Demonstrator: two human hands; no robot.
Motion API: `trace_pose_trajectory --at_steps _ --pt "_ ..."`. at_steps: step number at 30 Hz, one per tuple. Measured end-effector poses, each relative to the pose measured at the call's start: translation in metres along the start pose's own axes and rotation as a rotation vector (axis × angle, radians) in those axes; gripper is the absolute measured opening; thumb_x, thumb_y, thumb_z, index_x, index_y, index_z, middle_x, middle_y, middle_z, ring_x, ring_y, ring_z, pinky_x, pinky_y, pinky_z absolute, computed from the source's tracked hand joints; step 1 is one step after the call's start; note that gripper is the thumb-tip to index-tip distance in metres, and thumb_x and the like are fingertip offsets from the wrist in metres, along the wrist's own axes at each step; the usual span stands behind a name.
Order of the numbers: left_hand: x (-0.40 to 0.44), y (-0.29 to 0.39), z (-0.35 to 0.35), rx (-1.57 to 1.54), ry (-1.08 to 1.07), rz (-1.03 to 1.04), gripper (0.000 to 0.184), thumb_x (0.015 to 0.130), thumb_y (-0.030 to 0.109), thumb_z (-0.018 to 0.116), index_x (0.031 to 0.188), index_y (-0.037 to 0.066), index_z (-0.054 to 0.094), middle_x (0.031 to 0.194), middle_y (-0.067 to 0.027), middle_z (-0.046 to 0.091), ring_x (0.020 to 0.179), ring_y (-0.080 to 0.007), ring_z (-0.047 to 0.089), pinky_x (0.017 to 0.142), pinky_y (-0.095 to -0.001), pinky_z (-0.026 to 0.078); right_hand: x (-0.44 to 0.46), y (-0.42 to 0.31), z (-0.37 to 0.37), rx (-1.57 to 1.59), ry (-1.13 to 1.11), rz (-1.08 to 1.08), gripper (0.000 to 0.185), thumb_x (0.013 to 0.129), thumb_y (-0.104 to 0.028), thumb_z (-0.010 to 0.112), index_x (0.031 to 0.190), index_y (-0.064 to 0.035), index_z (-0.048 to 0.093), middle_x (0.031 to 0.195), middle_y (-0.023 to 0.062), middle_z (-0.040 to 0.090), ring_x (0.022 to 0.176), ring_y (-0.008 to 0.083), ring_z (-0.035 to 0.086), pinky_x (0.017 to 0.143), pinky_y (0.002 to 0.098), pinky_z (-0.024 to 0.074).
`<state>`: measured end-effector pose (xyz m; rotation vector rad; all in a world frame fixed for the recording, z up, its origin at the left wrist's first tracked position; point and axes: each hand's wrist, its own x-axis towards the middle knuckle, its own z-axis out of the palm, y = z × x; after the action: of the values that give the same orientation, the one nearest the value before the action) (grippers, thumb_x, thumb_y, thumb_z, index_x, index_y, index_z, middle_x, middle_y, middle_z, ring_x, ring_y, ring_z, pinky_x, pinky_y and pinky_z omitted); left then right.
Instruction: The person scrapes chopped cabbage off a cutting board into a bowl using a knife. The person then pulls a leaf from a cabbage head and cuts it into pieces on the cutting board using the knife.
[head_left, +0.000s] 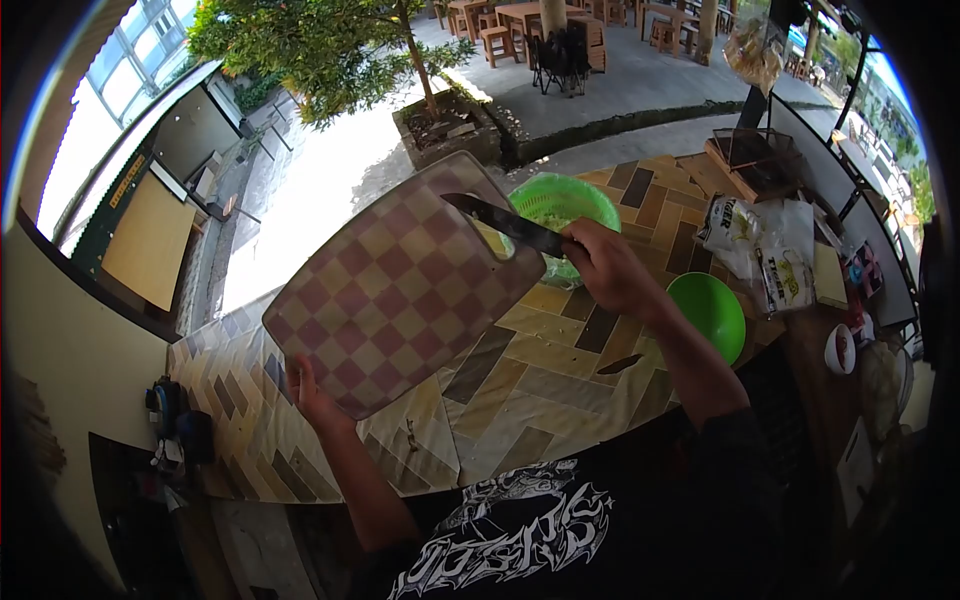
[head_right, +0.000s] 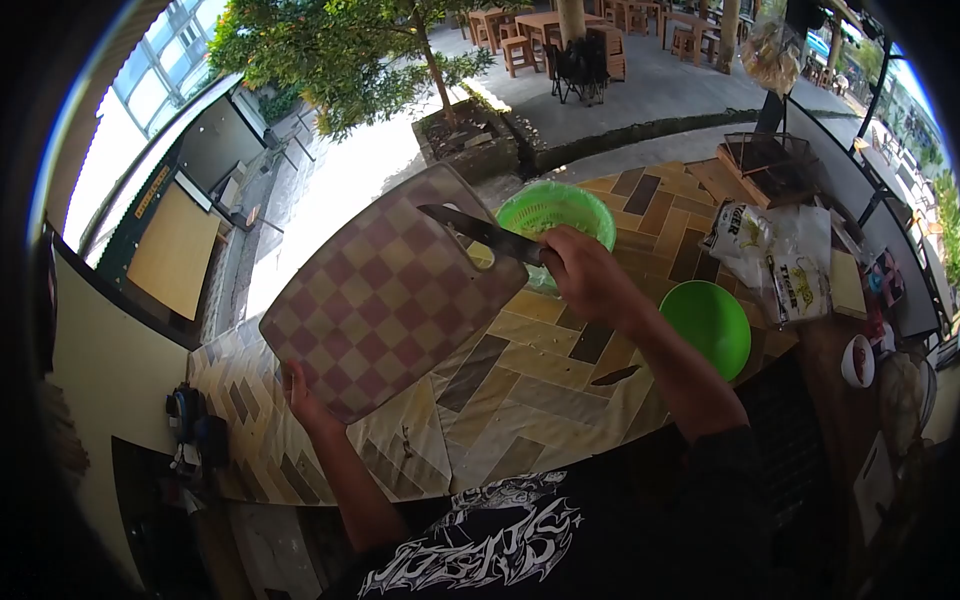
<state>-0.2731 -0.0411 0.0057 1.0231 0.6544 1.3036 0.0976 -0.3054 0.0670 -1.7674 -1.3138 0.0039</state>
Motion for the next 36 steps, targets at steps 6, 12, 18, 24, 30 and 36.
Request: trace_pose_trajectory --at_steps 6,12,18,24,30,36 --pt "-0.02 -0.004 -0.08 0.002 0.016 -0.081 0.044 0.111 0.032 0.065 0.148 0.009 0.057 0.137 -0.0063 0.068 0.121 -0.0205 0.066 0.104 -0.0401 0.053 -0.015 -0.028 0.082 0.198 -0.11 0.167 0.018 0.108 -0.012 0.058 0.115 0.0037 0.062 0.096 0.0223 0.068 0.087 0.0354 0.066 0.081 0.0454 0.05" --pt "-0.047 -0.04 -0.115 0.016 0.096 -0.201 0.041 0.111 0.028 0.066 0.146 0.008 0.058 0.129 -0.005 0.071 0.113 -0.0168 0.069 0.096 -0.0357 0.056 -0.041 0.003 0.158 0.21 -0.235 0.319 0.019 0.109 -0.016 0.059 0.111 0.002 0.064 0.085 0.0169 0.068 0.074 0.0259 0.062 0.071 0.0421 0.0492" --pt "-0.057 -0.071 -0.127 0.297 0.162 -0.223 0.038 0.108 0.021 0.068 0.14 0.001 0.065 0.121 -0.0082 0.075 0.102 -0.0167 0.072 0.092 -0.0347 0.057 -0.079 0.024 0.191 0.022 -0.214 0.308 0.018 0.107 -0.015 0.059 0.112 0.0014 0.064 0.101 0.0213 0.07 0.089 0.0401 0.066 0.081 0.0474 0.0518" --pt "-0.053 -0.092 -0.116 0.915 0.214 -0.057 0.045 0.098 0.018 0.075 0.136 -0.005 0.069 0.122 -0.0185 0.074 0.112 -0.032 0.068 0.103 -0.0432 0.052 -0.102 0.019 0.204 -0.275 -0.188 0.257 0.019 0.106 -0.016 0.06 0.115 -0.0004 0.067 0.131 0.0211 0.063 0.124 0.0434 0.055 0.107 0.0543 0.0443" --pt "-0.044 -0.096 -0.105 1.266 0.193 0.067 0.05 0.09 0.016 0.079 0.136 0.001 0.071 0.134 -0.0211 0.059 0.133 -0.0427 0.047 0.119 -0.0522 0.035 -0.105 0.006 0.219 -0.381 -0.163 0.155 0.021 0.103 -0.017 0.066 0.116 -0.0007 0.068 0.139 0.0208 0.057 0.129 0.0426 0.051 0.112 0.0551 0.042" --pt "-0.015 -0.075 -0.097 1.219 0.239 0.235 0.053 0.085 0.013 0.084 0.135 0.011 0.066 0.138 -0.0197 0.055 0.134 -0.0415 0.047 0.119 -0.0536 0.034 -0.099 -0.011 0.233 -0.461 -0.141 0.247 0.028 0.1 -0.022 0.07 0.124 -0.006 0.067 0.139 0.0166 0.056 0.129 0.0401 0.052 0.109 0.0531 0.0429"
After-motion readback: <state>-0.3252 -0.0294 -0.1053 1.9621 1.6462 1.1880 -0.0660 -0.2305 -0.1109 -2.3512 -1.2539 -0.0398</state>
